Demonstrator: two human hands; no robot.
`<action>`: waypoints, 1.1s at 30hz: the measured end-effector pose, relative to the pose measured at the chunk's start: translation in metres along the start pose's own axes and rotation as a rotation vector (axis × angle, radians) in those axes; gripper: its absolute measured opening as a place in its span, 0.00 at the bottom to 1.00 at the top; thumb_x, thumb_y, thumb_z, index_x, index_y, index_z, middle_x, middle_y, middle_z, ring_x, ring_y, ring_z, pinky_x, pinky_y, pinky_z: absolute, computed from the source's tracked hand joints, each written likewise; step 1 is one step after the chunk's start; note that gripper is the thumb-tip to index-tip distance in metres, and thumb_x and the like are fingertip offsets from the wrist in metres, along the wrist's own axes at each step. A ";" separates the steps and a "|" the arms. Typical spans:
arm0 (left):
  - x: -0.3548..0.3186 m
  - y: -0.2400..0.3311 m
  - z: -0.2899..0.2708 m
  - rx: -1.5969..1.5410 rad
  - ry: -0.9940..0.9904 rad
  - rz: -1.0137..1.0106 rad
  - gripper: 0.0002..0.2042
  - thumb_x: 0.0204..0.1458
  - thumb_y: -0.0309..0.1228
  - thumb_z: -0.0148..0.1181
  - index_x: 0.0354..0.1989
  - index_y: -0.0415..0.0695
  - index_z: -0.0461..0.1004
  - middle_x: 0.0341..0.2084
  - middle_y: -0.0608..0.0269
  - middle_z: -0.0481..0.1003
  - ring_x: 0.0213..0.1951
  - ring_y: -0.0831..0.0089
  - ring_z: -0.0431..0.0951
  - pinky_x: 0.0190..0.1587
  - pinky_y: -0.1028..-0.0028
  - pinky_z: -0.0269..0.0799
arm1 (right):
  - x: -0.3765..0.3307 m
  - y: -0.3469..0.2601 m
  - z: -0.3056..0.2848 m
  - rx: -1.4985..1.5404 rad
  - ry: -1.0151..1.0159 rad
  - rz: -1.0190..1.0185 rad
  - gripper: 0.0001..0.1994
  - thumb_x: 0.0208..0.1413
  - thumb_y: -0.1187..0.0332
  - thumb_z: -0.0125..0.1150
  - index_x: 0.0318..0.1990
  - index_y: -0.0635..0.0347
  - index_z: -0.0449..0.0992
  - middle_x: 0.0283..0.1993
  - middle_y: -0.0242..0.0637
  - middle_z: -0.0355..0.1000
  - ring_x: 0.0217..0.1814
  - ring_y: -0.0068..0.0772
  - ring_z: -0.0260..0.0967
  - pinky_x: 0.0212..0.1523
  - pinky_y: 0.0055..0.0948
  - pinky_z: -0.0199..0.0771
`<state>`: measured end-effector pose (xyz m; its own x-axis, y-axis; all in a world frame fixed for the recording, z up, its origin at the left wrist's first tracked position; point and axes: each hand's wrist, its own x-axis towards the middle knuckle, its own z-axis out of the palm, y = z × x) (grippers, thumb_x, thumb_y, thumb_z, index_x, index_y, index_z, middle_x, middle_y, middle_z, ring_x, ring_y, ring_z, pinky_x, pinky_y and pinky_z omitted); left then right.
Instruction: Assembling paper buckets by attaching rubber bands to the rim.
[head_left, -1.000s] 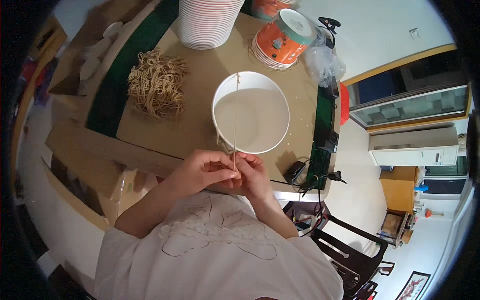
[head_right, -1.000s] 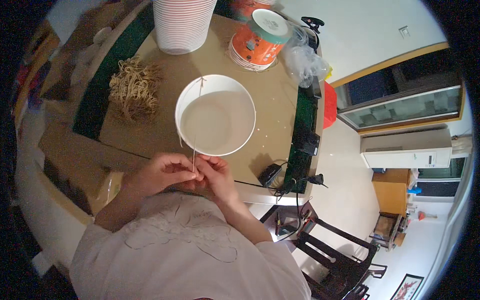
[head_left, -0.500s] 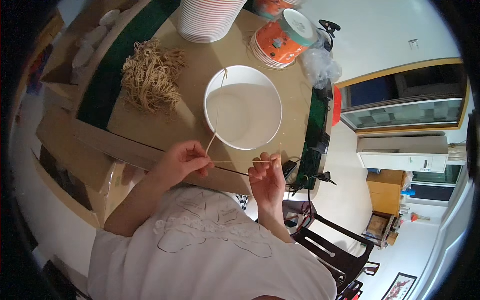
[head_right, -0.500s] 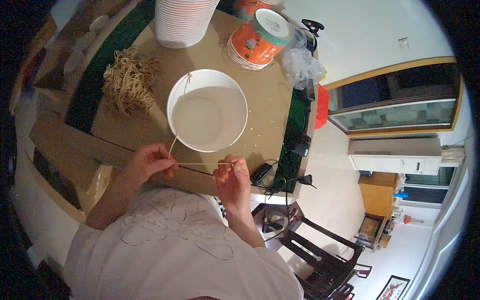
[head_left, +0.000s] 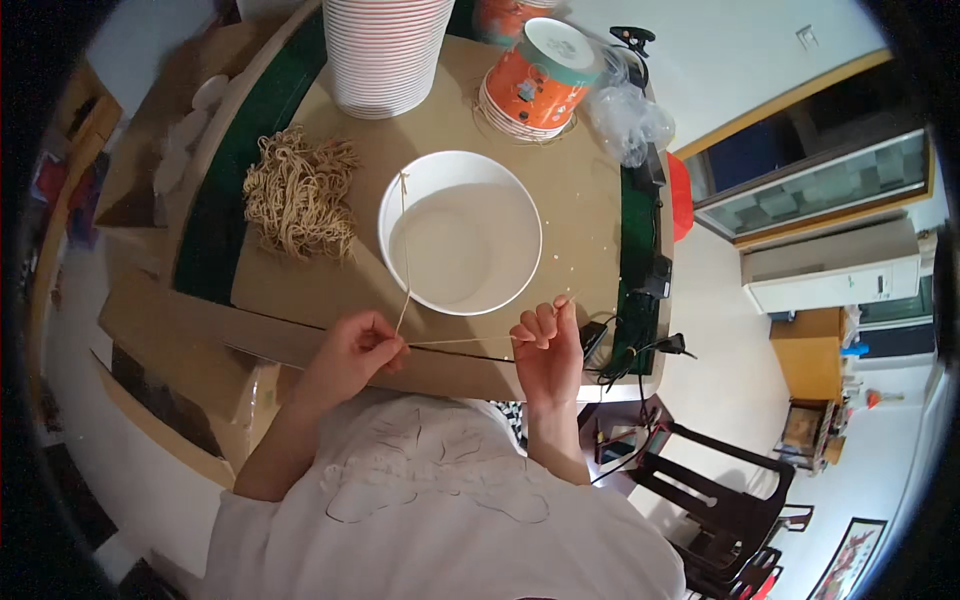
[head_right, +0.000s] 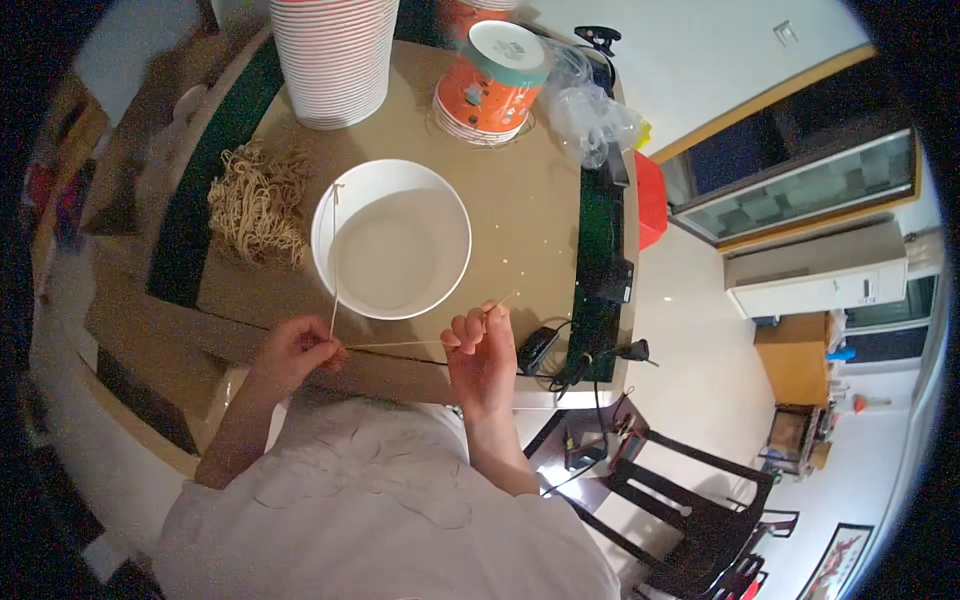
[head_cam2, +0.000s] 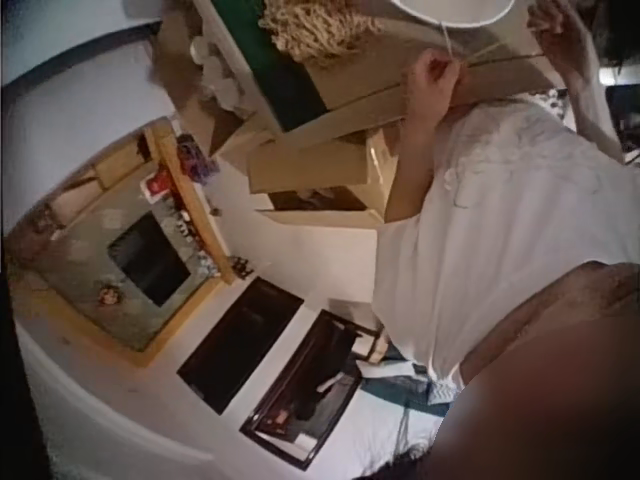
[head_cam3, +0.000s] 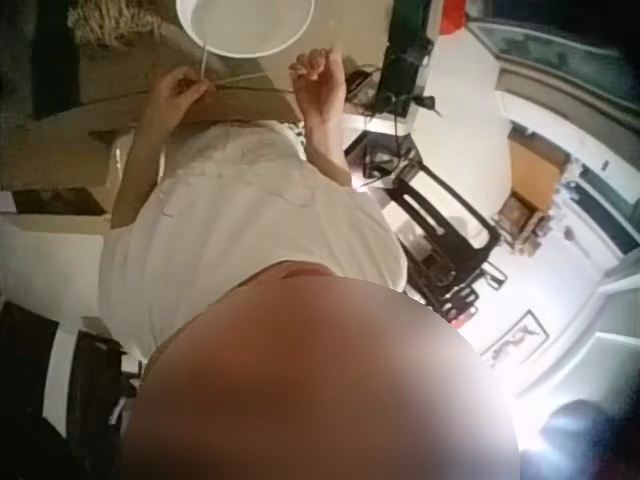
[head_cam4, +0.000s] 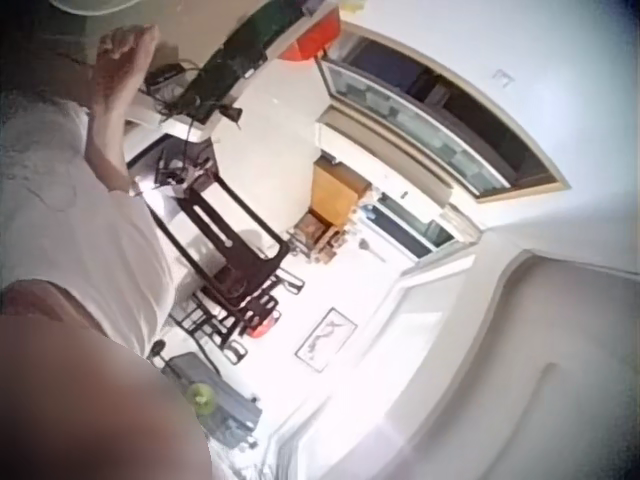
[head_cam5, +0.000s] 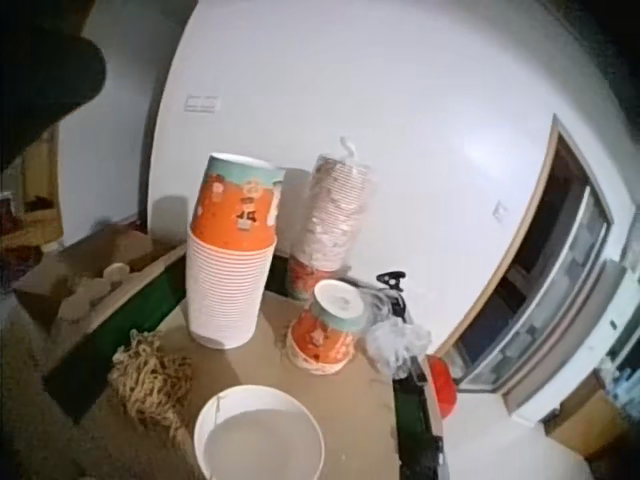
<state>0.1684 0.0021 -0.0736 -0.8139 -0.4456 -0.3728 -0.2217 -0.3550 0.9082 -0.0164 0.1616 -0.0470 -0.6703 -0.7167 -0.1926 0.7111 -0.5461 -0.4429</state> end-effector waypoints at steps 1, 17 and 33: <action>-0.002 0.000 -0.002 -0.016 0.008 0.008 0.04 0.55 0.24 0.54 0.29 0.38 0.68 0.27 0.60 0.76 0.28 0.79 0.75 0.31 0.79 0.73 | 0.000 0.002 0.002 -0.035 0.019 -0.025 0.08 0.65 0.63 0.45 0.39 0.56 0.68 0.21 0.24 0.52 0.23 0.16 0.47 0.29 0.18 0.55; 0.045 0.071 0.078 1.177 0.094 0.891 0.11 0.39 0.24 0.62 0.33 0.38 0.72 0.28 0.57 0.70 0.35 0.58 0.73 0.37 0.64 0.70 | -0.001 0.011 -0.011 -0.779 0.109 -0.214 0.05 0.60 0.69 0.53 0.36 0.61 0.72 0.21 0.24 0.64 0.18 0.12 0.52 0.18 0.16 0.51; 0.058 0.105 0.056 0.730 -0.085 0.607 0.12 0.44 0.19 0.57 0.40 0.37 0.72 0.28 0.53 0.75 0.31 0.65 0.78 0.32 0.70 0.72 | 0.029 0.004 0.025 -0.944 -0.156 -0.238 0.05 0.59 0.73 0.50 0.33 0.63 0.71 0.32 0.32 0.70 0.34 0.22 0.67 0.39 0.24 0.68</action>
<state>0.0685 -0.0149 0.0107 -0.9303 -0.3137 0.1902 -0.0058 0.5308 0.8475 -0.0281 0.1276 -0.0324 -0.6903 -0.7192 0.0798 0.0545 -0.1617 -0.9853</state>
